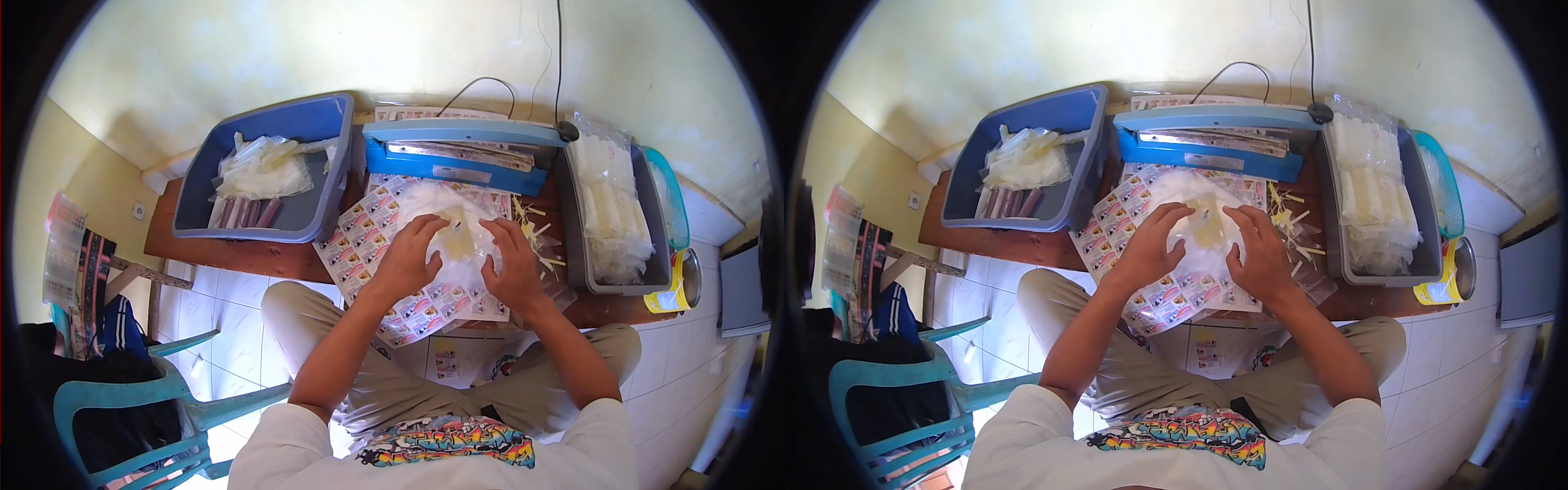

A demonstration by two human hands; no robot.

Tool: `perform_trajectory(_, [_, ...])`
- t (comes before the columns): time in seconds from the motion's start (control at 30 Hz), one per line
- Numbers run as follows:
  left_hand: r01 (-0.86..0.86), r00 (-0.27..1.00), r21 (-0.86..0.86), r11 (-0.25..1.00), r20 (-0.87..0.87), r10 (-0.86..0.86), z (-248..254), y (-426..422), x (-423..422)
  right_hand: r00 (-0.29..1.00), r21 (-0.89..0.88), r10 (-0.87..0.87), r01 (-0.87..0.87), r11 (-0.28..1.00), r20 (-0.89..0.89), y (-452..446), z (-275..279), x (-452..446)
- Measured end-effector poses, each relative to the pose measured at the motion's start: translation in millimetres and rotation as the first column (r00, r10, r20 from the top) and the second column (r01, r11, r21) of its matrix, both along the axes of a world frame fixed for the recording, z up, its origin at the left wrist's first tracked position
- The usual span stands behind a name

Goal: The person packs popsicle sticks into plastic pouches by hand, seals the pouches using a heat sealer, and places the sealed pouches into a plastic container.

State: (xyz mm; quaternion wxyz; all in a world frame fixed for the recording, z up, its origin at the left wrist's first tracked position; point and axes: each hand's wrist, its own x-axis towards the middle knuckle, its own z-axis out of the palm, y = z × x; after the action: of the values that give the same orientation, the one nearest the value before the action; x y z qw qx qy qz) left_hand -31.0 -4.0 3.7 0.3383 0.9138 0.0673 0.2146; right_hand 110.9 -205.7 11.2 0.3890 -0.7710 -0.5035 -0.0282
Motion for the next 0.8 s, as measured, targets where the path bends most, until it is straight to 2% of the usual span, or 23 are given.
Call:
perform_trajectory(0.03, [0.046,0.998,-0.062,0.997,0.045,-0.043,6.4,2.9,-1.7,0.999,0.039,0.029,-0.027,0.999,-0.044,1.9,4.7,-1.9])
perform_trajectory(0.17, [-0.019,0.989,-0.116,0.993,0.143,0.036,35.6,13.6,-15.6,0.996,0.057,0.061,-0.057,0.997,-0.073,17.0,24.4,-22.3])
perform_trajectory(0.23, [-0.114,0.956,-0.093,0.989,0.261,0.134,46.7,28.9,-25.1,0.990,0.119,0.101,-0.090,0.989,-0.094,33.2,31.9,-34.9])
perform_trajectory(0.27, [-0.126,0.952,-0.098,0.987,0.267,0.148,50.4,38.0,-31.0,0.990,0.114,0.114,-0.104,0.988,-0.087,43.6,36.6,-40.6])
perform_trajectory(0.33, [-0.311,0.868,-0.190,0.931,0.343,0.359,57.7,60.1,-47.4,0.972,0.221,0.223,-0.201,0.954,-0.076,70.0,47.5,-52.2])
perform_trajectory(0.37, [-0.323,0.860,-0.192,0.927,0.348,0.372,63.2,71.9,-57.2,0.961,0.248,0.266,-0.240,0.938,-0.074,85.0,54.1,-56.8])
perform_trajectory(0.43, [-0.510,0.778,-0.118,0.852,0.360,0.516,73.3,97.9,-78.7,0.943,0.283,0.324,-0.292,0.914,-0.073,121.5,69.4,-65.1])
perform_trajectory(0.47, [-0.521,0.771,-0.116,0.846,0.361,0.525,72.4,113.1,-87.0,0.927,0.319,0.366,-0.325,0.890,-0.078,141.9,76.2,-69.8])
perform_trajectory(0.53, [-0.663,0.654,-0.178,0.727,0.335,0.678,66.9,146.4,-100.5,0.902,0.336,0.423,-0.372,0.865,-0.090,186.4,87.6,-80.1])
perform_trajectory(0.6, [-0.719,0.623,-0.143,0.680,0.299,0.722,67.8,181.1,-112.5,0.873,0.346,0.477,-0.418,0.840,-0.105,232.2,91.2,-89.1])
perform_trajectory(0.7, [-0.813,0.550,-0.073,0.578,0.230,0.803,62.9,225.5,-129.9,0.838,0.295,0.541,-0.502,0.813,-0.067,307.5,79.7,-97.3])
perform_trajectory(0.77, [-0.859,0.500,-0.028,0.511,0.172,0.849,50.7,253.6,-141.9,0.778,0.249,0.624,-0.619,0.745,0.068,359.2,58.8,-98.3])
perform_trajectory(0.8, [-0.867,0.487,-0.025,0.498,0.172,0.856,46.0,262.4,-147.5,0.769,0.251,0.636,-0.630,0.735,0.067,381.2,49.3,-99.2])
